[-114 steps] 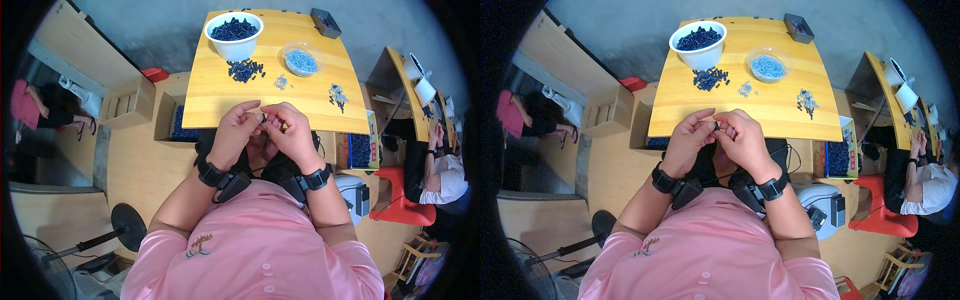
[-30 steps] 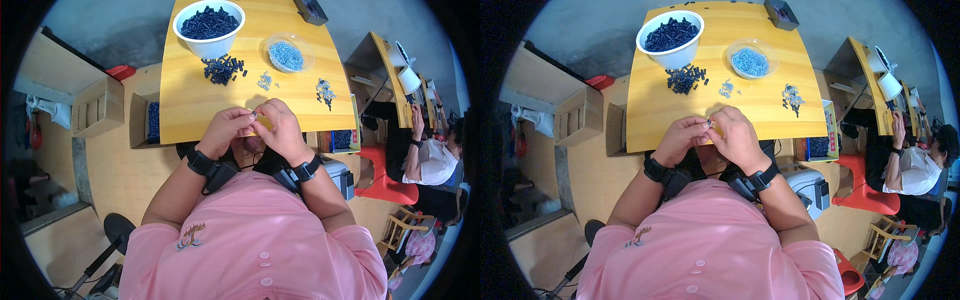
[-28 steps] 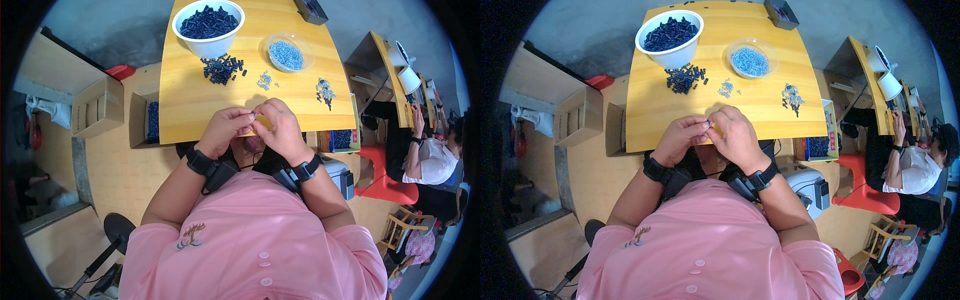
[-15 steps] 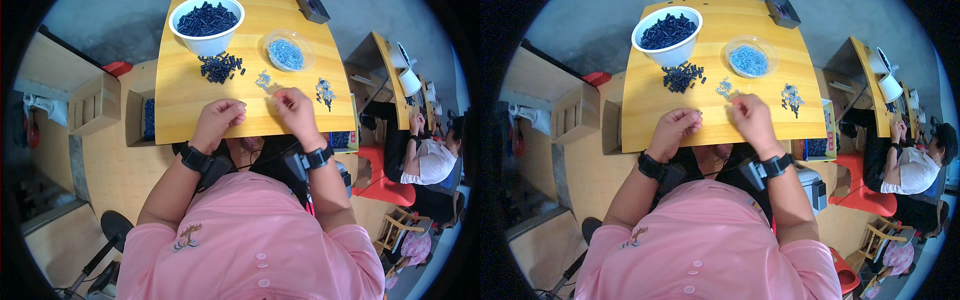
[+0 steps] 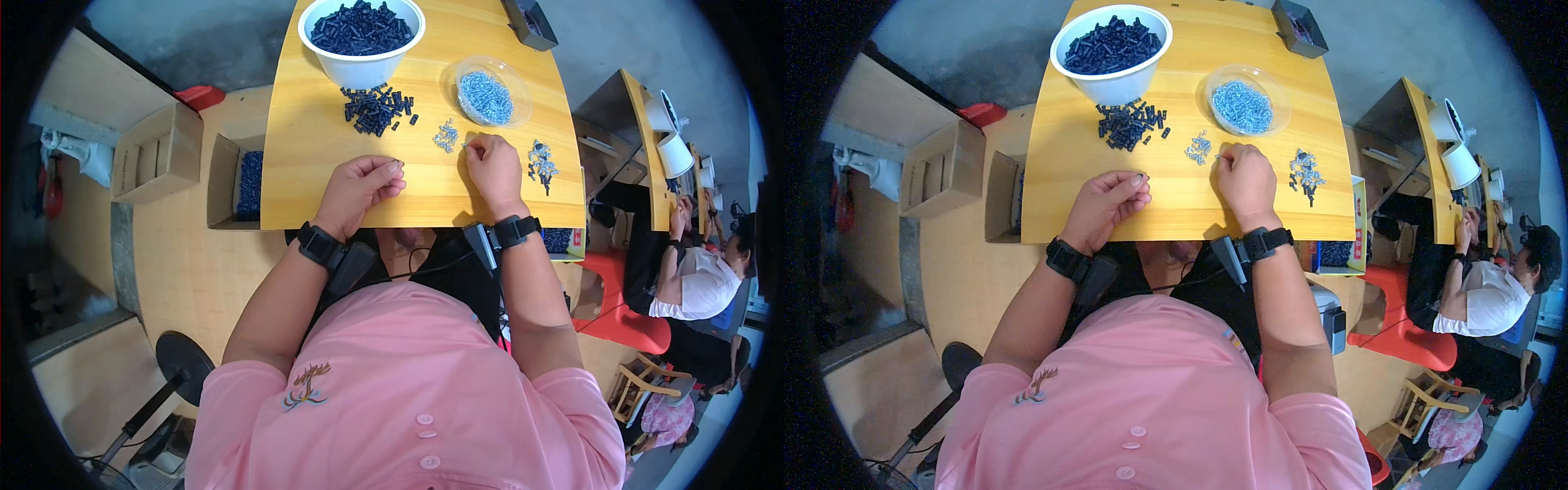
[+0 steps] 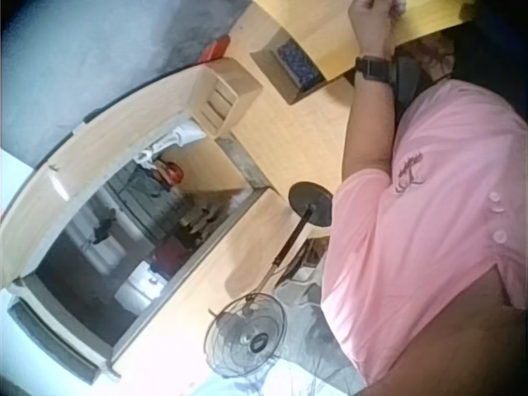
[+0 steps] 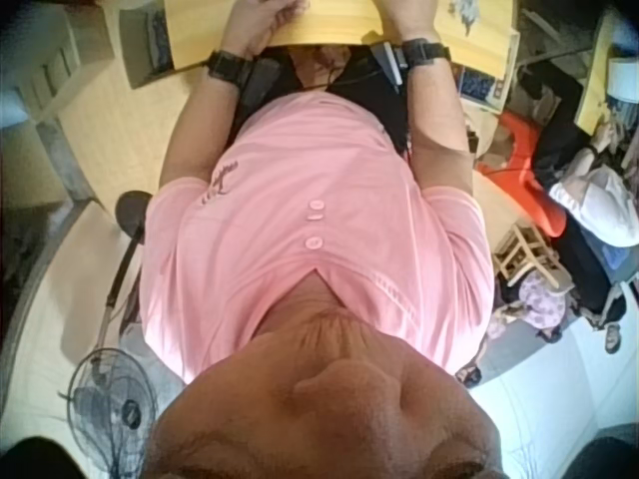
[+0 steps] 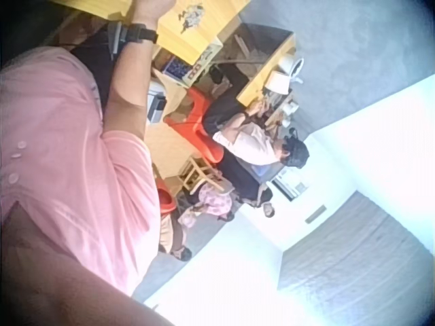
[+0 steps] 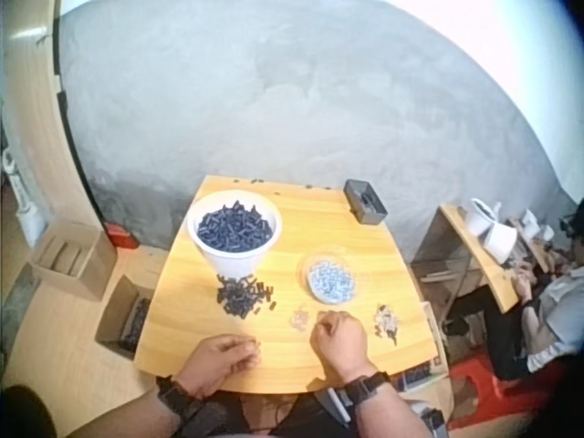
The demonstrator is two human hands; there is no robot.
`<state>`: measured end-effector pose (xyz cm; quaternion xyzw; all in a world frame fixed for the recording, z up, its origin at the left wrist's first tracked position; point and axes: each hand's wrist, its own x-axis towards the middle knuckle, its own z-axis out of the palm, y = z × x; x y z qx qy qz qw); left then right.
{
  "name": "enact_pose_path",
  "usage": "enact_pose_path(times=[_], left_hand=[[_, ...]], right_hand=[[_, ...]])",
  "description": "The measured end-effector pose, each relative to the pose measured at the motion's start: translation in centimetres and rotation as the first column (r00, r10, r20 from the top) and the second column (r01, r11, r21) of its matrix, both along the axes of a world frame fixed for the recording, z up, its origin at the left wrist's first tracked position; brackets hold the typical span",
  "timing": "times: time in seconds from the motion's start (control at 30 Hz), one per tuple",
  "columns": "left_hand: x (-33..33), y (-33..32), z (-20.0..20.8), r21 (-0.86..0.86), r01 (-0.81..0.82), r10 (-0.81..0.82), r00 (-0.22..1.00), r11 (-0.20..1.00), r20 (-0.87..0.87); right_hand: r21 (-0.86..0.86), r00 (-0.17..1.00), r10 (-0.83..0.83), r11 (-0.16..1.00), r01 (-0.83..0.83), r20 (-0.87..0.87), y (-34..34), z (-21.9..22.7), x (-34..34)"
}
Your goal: Assembling small plastic components at a workshop table.
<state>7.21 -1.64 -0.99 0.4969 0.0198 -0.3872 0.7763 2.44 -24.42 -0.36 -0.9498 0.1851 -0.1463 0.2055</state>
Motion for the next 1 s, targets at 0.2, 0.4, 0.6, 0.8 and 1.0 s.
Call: enact_pose_path(times=[0.2,0.4,0.6,0.8,1.0], left_hand=[[-0.3,-0.1,-0.4,-0.001,-0.009,0.009,0.999,1.0,0.031],[-0.3,0.0,0.1,0.019,-0.012,0.011,0.998,1.0,0.055],[-0.2,0.1,-0.3,-0.001,-0.015,0.015,0.998,1.0,0.057],[-0.2,0.0,-0.3,0.009,0.005,-0.006,0.998,1.0,0.066],[-0.3,-0.1,0.0,0.025,-0.014,0.013,0.998,1.0,0.067]], right_hand=[[-0.019,0.998,0.045,0.999,-0.045,0.039,0.3,0.5,-1.0],[-0.018,0.995,0.077,0.997,-0.076,0.059,0.9,0.4,-2.1],[0.146,0.986,0.075,0.984,-0.097,0.148,0.8,0.8,-2.5],[0.095,0.985,0.104,0.989,-0.118,0.141,0.2,-0.2,-2.3],[0.111,0.991,0.098,0.988,-0.109,0.096,-0.4,-0.1,-2.6]])
